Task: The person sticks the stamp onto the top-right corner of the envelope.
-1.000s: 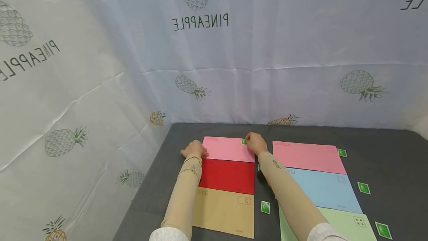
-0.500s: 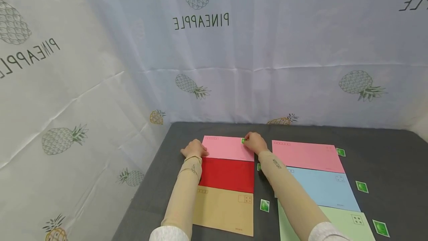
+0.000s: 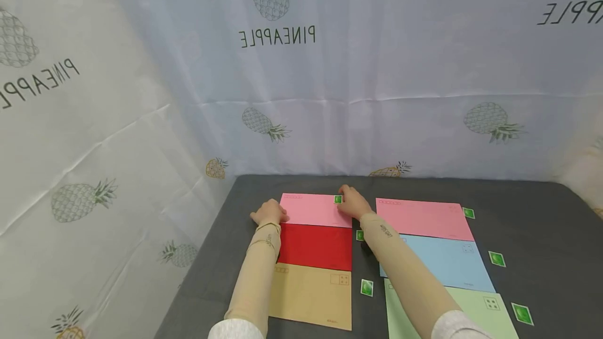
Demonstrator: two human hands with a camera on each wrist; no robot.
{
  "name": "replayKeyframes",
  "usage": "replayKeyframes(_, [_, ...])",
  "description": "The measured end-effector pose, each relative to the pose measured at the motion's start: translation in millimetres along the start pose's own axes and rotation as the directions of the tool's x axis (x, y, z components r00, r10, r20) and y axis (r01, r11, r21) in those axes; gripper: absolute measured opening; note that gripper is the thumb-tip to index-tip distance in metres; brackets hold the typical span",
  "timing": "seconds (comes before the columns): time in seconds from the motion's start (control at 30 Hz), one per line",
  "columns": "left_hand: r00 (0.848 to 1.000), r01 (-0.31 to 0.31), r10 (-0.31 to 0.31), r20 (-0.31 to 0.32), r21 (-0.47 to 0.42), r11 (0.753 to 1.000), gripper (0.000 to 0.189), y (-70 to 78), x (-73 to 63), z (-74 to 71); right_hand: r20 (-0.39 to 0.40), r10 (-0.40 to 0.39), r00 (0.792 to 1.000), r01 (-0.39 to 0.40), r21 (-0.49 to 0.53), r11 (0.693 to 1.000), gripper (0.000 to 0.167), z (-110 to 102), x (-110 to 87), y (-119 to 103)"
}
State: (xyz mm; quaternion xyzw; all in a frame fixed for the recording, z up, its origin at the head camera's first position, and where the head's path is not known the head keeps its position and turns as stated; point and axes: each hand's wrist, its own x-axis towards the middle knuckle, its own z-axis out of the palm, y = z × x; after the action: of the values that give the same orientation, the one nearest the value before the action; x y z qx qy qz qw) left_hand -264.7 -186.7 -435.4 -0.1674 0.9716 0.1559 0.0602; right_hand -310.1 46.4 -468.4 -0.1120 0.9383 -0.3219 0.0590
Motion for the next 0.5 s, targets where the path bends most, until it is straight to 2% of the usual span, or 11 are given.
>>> replayKeyframes(0.2, [0.996,-0.058,0.060,-0.065,0.030,0.998,0.014,-3.2,-3.7,3.1,0.009,-0.026,1.000,0.025,0.038,0.999,0.043,-3.4,-4.2,-0.2])
replayKeyframes(0.33, [0.984,-0.118,0.127,-0.124,0.073,0.990,0.005,-3.8,-1.9,5.9,-0.001,-0.047,0.999,0.047,0.113,0.993,0.044,-10.4,-7.2,-1.0])
replayKeyframes(0.5, [0.970,-0.182,0.197,-0.145,0.107,0.977,0.004,-2.9,-1.9,7.4,-0.025,-0.051,0.998,0.054,0.187,0.981,0.044,-19.4,-15.7,-0.8])
